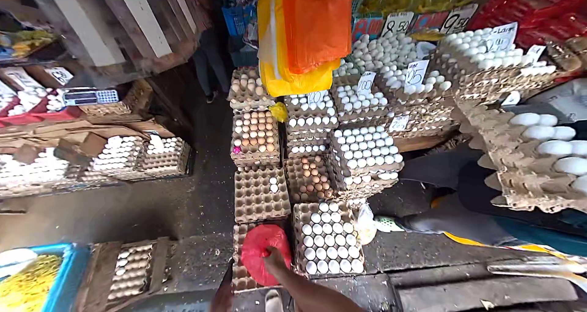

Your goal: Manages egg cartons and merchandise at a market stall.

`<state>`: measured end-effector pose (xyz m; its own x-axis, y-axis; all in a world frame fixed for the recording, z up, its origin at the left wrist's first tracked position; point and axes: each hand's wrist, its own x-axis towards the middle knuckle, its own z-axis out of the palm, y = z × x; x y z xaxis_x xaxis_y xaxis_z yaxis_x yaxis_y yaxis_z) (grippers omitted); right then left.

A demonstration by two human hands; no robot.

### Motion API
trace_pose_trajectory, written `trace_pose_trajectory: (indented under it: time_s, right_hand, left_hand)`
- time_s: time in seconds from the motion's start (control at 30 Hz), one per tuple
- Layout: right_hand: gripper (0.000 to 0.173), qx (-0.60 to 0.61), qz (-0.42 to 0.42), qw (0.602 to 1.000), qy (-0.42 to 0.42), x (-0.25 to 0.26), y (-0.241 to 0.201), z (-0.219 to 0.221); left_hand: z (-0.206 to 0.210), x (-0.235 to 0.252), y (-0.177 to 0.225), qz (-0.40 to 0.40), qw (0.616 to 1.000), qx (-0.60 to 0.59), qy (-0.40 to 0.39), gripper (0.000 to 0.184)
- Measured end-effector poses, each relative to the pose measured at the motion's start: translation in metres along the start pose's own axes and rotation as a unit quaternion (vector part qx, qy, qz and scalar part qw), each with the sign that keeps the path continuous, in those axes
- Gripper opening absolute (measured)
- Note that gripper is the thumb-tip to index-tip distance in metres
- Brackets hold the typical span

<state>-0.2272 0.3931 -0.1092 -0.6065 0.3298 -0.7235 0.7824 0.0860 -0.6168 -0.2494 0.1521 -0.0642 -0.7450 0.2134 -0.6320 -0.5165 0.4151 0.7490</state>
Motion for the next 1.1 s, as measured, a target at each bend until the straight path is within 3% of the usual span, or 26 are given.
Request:
trace_pose_trajectory:
  time_s: [0.1,0.17,0.3,0.43,0.5,0.6,0.77,0.93,1.1]
  right_hand:
    - [0.042,0.045,-0.001,0.999,0.026,-0.018,0.005,0.003]
    - [0.041,0.082,-0.004,0.996,0.045,-0.041,0.001,0.003]
    - [0.037,0.118,-0.037,0.988,0.092,-0.107,0.014,-0.003]
    - [0.018,0.203,-0.089,0.966,0.135,-0.158,0.041,-0.003]
    - [0.013,0.224,-0.100,0.958,0.151,-0.186,0.052,-0.001]
    - [0.009,0.229,-0.097,0.950,0.188,-0.221,0.068,0.004]
    - [0.011,0.206,-0.071,0.949,0.226,-0.265,0.105,0.008]
    - [0.014,0.199,-0.057,0.956,0.210,-0.291,0.133,0.010]
    - [0.016,0.190,-0.051,0.964,0.179,-0.299,0.145,0.006]
  left_hand:
    - [-0.007,0.063,-0.015,-0.031,0.999,0.008,0.041,0.043]
    - [-0.012,0.092,-0.009,-0.039,0.995,0.082,0.047,0.042]
    - [-0.018,0.106,-0.002,-0.073,0.953,0.291,-0.047,0.050]
    - [-0.016,0.151,-0.042,-0.071,0.957,0.278,-0.036,0.046]
    - [-0.004,0.162,-0.048,-0.065,0.954,0.287,-0.055,0.056]
    - [0.018,0.172,-0.053,-0.060,0.948,0.307,-0.057,0.069]
    - [0.047,0.182,-0.064,-0.090,0.922,0.376,0.023,0.068]
    - [0.042,0.176,-0.057,-0.099,0.930,0.343,0.087,0.081]
    - [0.036,0.141,-0.029,0.024,0.933,0.359,0.012,0.061]
